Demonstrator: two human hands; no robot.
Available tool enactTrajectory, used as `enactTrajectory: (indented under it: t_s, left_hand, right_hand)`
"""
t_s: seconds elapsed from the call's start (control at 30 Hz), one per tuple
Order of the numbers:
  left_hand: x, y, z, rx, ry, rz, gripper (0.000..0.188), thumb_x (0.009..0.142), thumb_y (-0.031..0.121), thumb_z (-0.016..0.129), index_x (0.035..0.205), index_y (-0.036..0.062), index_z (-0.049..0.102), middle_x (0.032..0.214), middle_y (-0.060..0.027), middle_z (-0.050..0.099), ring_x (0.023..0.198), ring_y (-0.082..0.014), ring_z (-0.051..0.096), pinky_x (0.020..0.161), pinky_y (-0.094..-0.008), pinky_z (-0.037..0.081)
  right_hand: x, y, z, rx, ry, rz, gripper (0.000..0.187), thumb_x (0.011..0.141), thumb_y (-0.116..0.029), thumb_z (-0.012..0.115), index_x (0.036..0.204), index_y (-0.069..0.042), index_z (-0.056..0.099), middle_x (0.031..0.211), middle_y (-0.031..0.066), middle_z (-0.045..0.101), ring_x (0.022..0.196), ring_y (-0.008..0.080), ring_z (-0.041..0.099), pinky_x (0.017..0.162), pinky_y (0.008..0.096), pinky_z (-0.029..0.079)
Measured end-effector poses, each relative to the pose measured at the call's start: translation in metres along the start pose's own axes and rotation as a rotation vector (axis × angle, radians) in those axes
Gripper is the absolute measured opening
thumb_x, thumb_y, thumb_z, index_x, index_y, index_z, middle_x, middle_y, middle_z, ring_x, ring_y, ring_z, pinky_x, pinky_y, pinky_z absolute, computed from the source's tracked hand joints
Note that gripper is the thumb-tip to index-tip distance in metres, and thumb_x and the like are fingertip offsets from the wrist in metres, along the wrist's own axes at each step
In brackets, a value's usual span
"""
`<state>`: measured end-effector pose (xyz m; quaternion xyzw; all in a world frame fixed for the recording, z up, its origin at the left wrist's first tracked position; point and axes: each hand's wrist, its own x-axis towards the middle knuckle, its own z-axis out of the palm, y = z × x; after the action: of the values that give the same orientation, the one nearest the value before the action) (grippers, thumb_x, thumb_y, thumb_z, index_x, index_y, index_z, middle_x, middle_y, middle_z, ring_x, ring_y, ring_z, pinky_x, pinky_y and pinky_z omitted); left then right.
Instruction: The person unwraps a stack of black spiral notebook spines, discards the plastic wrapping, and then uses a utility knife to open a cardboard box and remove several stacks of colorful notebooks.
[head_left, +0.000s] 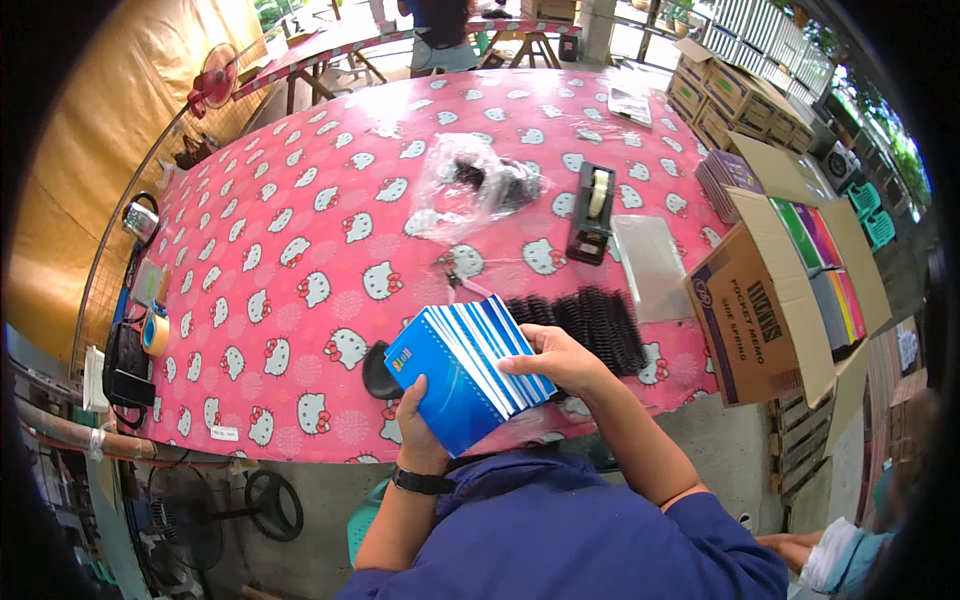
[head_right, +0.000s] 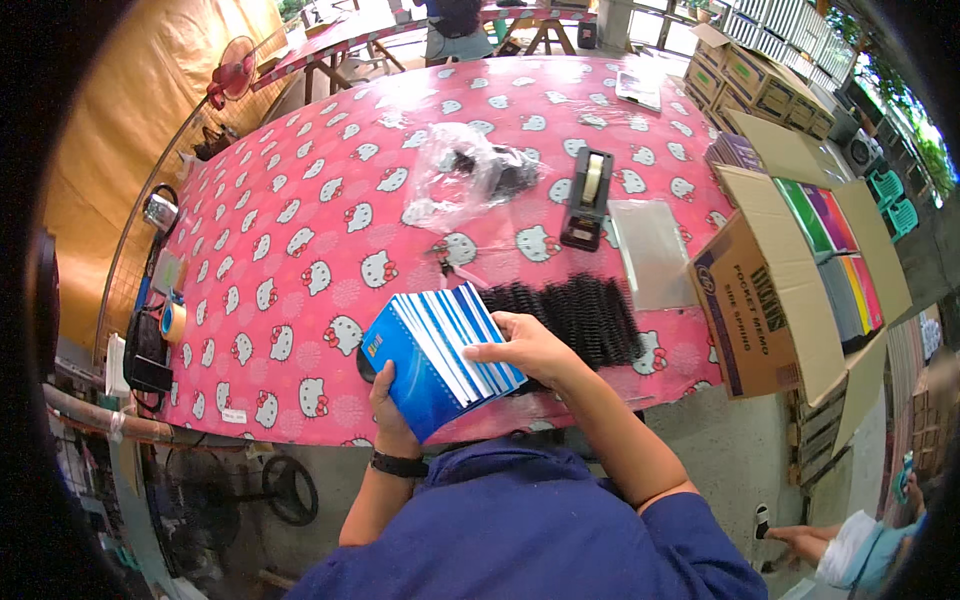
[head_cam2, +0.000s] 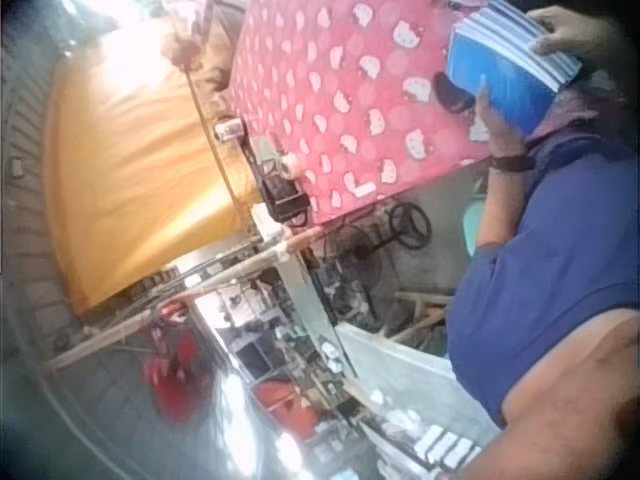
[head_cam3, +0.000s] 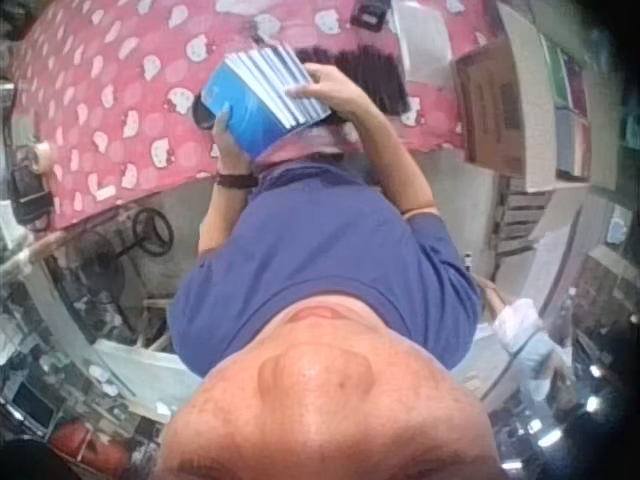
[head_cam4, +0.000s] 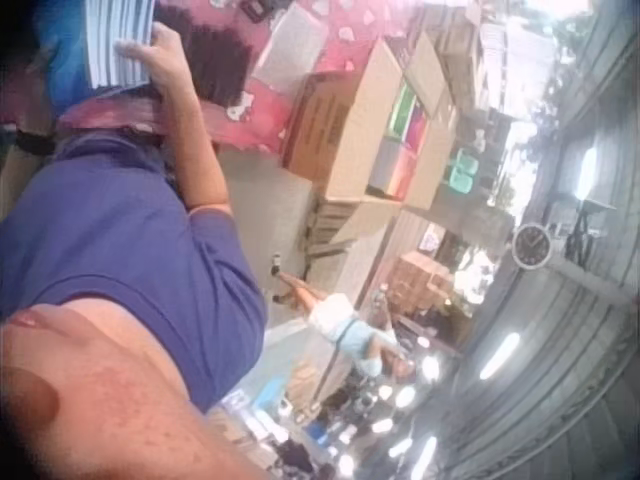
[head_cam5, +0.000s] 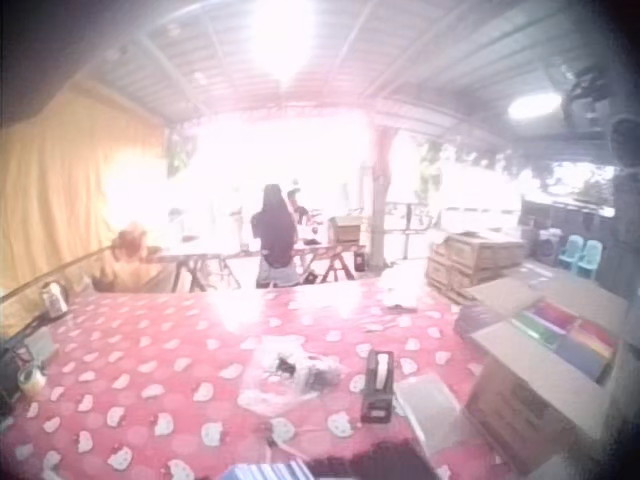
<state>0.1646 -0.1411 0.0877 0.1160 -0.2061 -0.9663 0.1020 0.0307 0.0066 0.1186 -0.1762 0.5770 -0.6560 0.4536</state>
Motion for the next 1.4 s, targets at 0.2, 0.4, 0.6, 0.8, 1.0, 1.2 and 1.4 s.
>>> enactTrajectory:
  t_s: [0.2, 0.4, 0.6, 0.8, 1.0, 1.2, 1.4]
  left_hand:
    - [0.005, 0.053, -0.051, -0.063, 0.028, 0.022, 0.063, 0.084, 0.036, 0.054, 0.128, -0.0025, 0.031, 0.123, -0.0194, 0.046, 0.11, -0.0311, 0.049, 0.093, -0.0439, 0.041]
    - [0.017, 0.091, -0.085, 0.066, 0.179, 0.049, 0.056, 0.085, 0.033, 0.054, 0.125, -0.0021, 0.036, 0.118, -0.0181, 0.05, 0.106, -0.0279, 0.053, 0.089, -0.0409, 0.044]
    - [0.02, 0.1, -0.104, 0.081, 0.247, 0.039, 0.052, 0.084, 0.028, 0.057, 0.122, -0.0031, 0.038, 0.114, -0.0171, 0.053, 0.102, -0.0266, 0.055, 0.086, -0.0394, 0.047]
    - [0.031, 0.109, -0.112, 0.093, 0.195, -0.019, 0.05, 0.083, 0.025, 0.058, 0.121, -0.0031, 0.039, 0.114, -0.0168, 0.053, 0.101, -0.0271, 0.056, 0.086, -0.0406, 0.046]
    - [0.039, 0.121, -0.128, 0.004, 0.17, -0.001, 0.057, 0.083, 0.027, 0.055, 0.125, -0.0043, 0.034, 0.119, -0.0213, 0.049, 0.104, -0.0327, 0.054, 0.088, -0.0467, 0.045]
    - [0.035, 0.131, -0.143, -0.224, 0.217, 0.079, 0.054, 0.085, 0.027, 0.056, 0.124, -0.004, 0.036, 0.117, -0.0185, 0.051, 0.106, -0.0312, 0.053, 0.088, -0.0461, 0.045]
    - [0.036, 0.165, -0.145, 0.287, 0.374, 0.018, 0.048, 0.077, 0.018, 0.066, 0.115, -0.0027, 0.046, 0.102, -0.0145, 0.058, 0.089, -0.0223, 0.061, 0.078, -0.0354, 0.052]
  right_hand:
    - [0.063, 0.002, 0.051, -0.091, 0.007, -0.004, 0.046, 0.069, -0.017, 0.074, 0.104, 0.003, 0.052, 0.091, 0.0073, 0.061, 0.078, 0.0102, 0.058, 0.073, 0.023, 0.046]
    - [0.102, 0.021, 0.071, -0.072, 0.028, -0.011, 0.043, 0.073, -0.014, 0.071, 0.105, 0.003, 0.05, 0.091, 0.0076, 0.061, 0.079, 0.0097, 0.058, 0.073, 0.0237, 0.047]
    - [0.118, 0.037, 0.074, -0.093, 0.09, 0.076, 0.041, 0.072, -0.01, 0.071, 0.105, 0.002, 0.05, 0.09, 0.0073, 0.062, 0.075, 0.0095, 0.059, 0.07, 0.0234, 0.049]
    - [0.125, 0.038, 0.076, -0.043, 0.119, -0.009, 0.039, 0.073, -0.011, 0.071, 0.104, 0.002, 0.051, 0.091, 0.0081, 0.061, 0.079, 0.011, 0.059, 0.072, 0.0255, 0.049]
    - [0.13, 0.023, 0.056, -0.009, 0.158, -0.003, 0.038, 0.076, -0.013, 0.068, 0.107, 0.001, 0.05, 0.093, 0.0074, 0.06, 0.079, 0.0111, 0.058, 0.069, 0.0258, 0.05]
    - [0.128, -0.048, 0.022, -0.267, 0.071, -0.184, 0.04, 0.078, -0.007, 0.064, 0.113, 0.002, 0.046, 0.097, 0.0068, 0.059, 0.081, 0.0111, 0.059, 0.071, 0.0258, 0.049]
    - [0.158, -0.113, 0.077, -1.226, -0.613, -0.347, 0.039, 0.069, -0.003, 0.063, 0.106, -0.002, 0.051, 0.092, 0.0101, 0.058, 0.089, 0.0267, 0.056, 0.08, 0.0384, 0.044]
